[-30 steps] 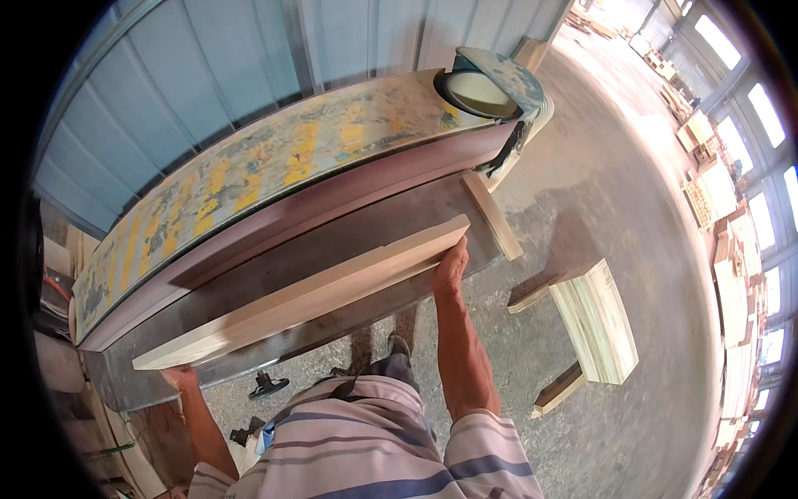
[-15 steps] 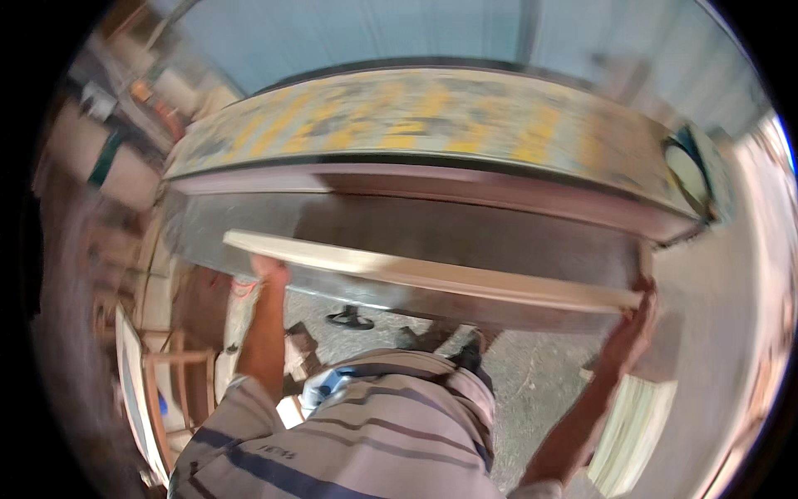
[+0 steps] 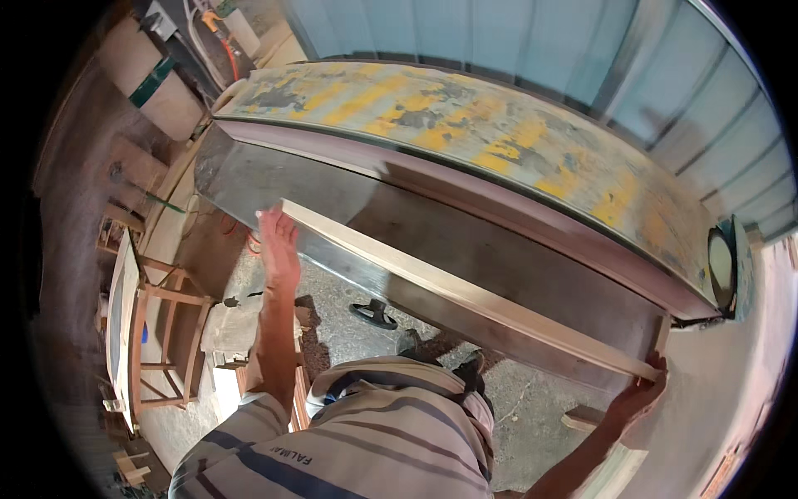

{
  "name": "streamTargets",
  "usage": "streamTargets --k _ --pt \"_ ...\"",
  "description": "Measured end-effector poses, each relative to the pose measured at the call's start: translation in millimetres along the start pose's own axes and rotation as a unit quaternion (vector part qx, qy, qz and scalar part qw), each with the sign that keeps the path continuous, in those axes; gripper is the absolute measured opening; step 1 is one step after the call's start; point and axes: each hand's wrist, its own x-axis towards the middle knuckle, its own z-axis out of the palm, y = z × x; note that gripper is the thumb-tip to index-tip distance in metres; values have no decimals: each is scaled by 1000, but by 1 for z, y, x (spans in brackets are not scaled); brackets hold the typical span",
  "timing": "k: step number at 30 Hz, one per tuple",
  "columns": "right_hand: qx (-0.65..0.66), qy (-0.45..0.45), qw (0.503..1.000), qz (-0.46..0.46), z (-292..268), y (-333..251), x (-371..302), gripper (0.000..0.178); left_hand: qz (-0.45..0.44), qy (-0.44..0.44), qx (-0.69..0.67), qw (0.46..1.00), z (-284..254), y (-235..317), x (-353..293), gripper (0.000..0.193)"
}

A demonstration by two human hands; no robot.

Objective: The person repeatedly sands a rectangular wooden panel with carved details on a belt sander. They flip the panel to sand both sides and edges, then place it on a small wooden stand. The person repeats this process with additional panels, stacking them on the stand as they finish.

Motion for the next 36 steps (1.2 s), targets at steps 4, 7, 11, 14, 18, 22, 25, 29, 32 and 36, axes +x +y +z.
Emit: streamTargets --k 4,7,11,14,18,22,25,29,32,36 --pt "5 9 1000 7 18 -4 -12 45 71 -43 151 985 34 29 -29 82" --pt "17 10 1000 21 19 -8 -14 46 75 -43 160 983 40 18 -27 74" --pt "10 -4 1000 17 9 -4 -8 50 53 -5 160 986 38 19 -17 64" --pt "23 -4 1000 10 9 -1 -8 48 45 26 145 988 28 13 -2 52" --pt "29 -35 999 -20 5 7 -7 47 55 29 152 986 4 -6 13 47" --pt "81 7 996 23 -3 27 -10 45 2 54 111 992 8 5 19 51" --pt "-53 -8 997 -51 -13 58 -30 43 1 6 26 1000 -13 -2 24 52" --pt "-139 -171 970 -100 -41 93 -30 46 46 -102 67 991 -26 -26 23 46" --pt "-88 -216 972 2 -65 112 -10 42 13 -223 126 966 -47 -46 30 57" --pt "-204 -229 952 -5 -23 76 -23 37 -3 -259 140 956 -47 -33 15 57"
